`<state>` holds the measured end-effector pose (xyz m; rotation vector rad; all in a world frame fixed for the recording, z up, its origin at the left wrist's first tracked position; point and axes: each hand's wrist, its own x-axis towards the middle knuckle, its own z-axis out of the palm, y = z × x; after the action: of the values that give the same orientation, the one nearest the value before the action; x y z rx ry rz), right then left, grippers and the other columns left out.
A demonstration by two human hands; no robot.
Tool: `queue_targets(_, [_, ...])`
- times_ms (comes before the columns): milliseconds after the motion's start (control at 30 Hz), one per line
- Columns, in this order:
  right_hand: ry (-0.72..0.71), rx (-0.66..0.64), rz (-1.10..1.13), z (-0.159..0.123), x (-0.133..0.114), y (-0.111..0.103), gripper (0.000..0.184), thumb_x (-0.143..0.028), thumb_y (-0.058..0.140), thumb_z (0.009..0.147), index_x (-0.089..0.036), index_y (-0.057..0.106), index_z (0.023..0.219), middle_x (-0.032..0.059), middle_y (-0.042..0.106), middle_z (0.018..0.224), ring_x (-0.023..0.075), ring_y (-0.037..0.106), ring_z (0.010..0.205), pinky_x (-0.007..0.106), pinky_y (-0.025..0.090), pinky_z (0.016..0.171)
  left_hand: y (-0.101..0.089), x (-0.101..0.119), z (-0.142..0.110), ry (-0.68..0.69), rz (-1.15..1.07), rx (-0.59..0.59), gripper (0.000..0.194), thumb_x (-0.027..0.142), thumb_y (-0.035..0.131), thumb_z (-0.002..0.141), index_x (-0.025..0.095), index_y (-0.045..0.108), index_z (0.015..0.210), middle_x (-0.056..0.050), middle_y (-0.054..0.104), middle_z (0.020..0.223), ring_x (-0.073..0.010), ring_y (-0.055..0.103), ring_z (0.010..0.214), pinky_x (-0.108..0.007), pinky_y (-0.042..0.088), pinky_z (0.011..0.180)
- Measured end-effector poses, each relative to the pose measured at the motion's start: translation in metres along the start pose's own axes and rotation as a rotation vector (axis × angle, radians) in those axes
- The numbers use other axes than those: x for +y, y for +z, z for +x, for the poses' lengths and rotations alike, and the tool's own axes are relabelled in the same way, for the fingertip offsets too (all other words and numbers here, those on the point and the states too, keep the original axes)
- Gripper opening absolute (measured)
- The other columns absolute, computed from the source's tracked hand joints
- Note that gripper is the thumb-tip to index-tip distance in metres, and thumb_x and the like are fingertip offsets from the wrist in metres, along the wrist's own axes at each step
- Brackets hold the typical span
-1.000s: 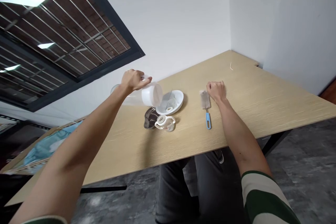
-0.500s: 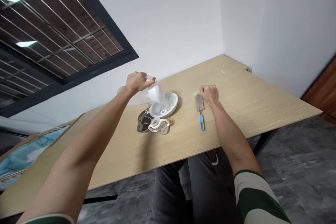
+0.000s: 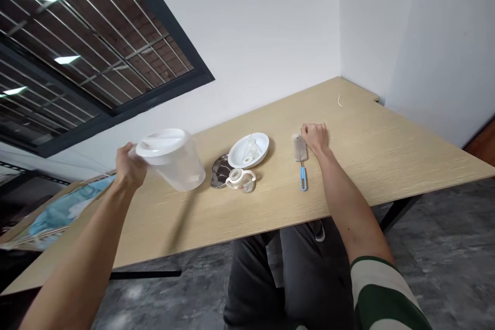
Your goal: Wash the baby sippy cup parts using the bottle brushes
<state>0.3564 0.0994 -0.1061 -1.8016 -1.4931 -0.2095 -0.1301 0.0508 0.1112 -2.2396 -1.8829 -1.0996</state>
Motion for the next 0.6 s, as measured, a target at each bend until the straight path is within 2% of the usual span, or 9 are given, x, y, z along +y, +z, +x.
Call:
queue_targets(67, [0.017,-0.017,0.010,0.000,-0.001,-0.001,0.045,-0.032,0.037,0.095,-0.014,0.074,0.076,0.0139,0.074,0.077,0.0207,0.058,0.067,0.036,0.036,0.079,-0.010,-0.019,-0.019,-0.223,-0.292,0.130,0.060,0.080,0.029,0.062,0.021,0.027,0.054,0.000,0.027,0.039,-0.0152,0.036,0.052,-0.033,0.028,0.058])
queue_targets(133, [0.033,-0.032,0.008,0.000,0.000,-0.001,0.045,-0.032,0.036,0.095,-0.014,0.073,0.077,0.0145,0.074,0.078,0.0210,0.058,0.067,0.036,0.036,0.078,-0.019,-0.038,-0.037,-0.337,-0.460,0.196,0.058,0.077,0.040,0.059,0.021,0.027,0.057,0.001,0.027,0.040,-0.0150,0.035,0.051,-0.031,0.026,0.056])
queue_targets(233, [0.048,-0.036,-0.010,0.000,0.001,-0.001,0.045,-0.032,0.036,0.094,-0.013,0.073,0.077,0.0153,0.073,0.079,0.0220,0.057,0.067,0.035,0.035,0.075,-0.026,-0.064,-0.063,-0.363,-0.568,0.263,0.056,0.074,0.048,0.057,0.022,0.027,0.058,0.004,0.021,0.044,-0.0122,0.023,0.047,-0.027,0.020,0.052])
queue_targets(333, [0.057,-0.030,-0.015,0.000,0.001,-0.001,0.045,-0.033,0.035,0.093,-0.013,0.072,0.075,0.0150,0.072,0.076,0.0215,0.055,0.065,0.035,0.034,0.073,-0.027,-0.083,-0.080,-0.372,-0.613,0.245,0.056,0.074,0.051,0.057,0.023,0.028,0.057,0.005,0.021,0.046,-0.0113,0.020,0.046,-0.027,0.018,0.049])
queue_targets(600, [0.074,-0.003,-0.011,0.000,0.001,-0.002,0.042,-0.034,0.038,0.089,-0.016,0.065,0.064,0.0122,0.067,0.066,0.0188,0.048,0.058,0.034,0.032,0.068,-0.016,-0.114,-0.082,-0.331,-0.595,0.242,0.059,0.079,0.042,0.064,0.024,0.022,0.053,0.006,0.018,0.043,-0.0103,0.019,0.046,-0.028,0.019,0.047])
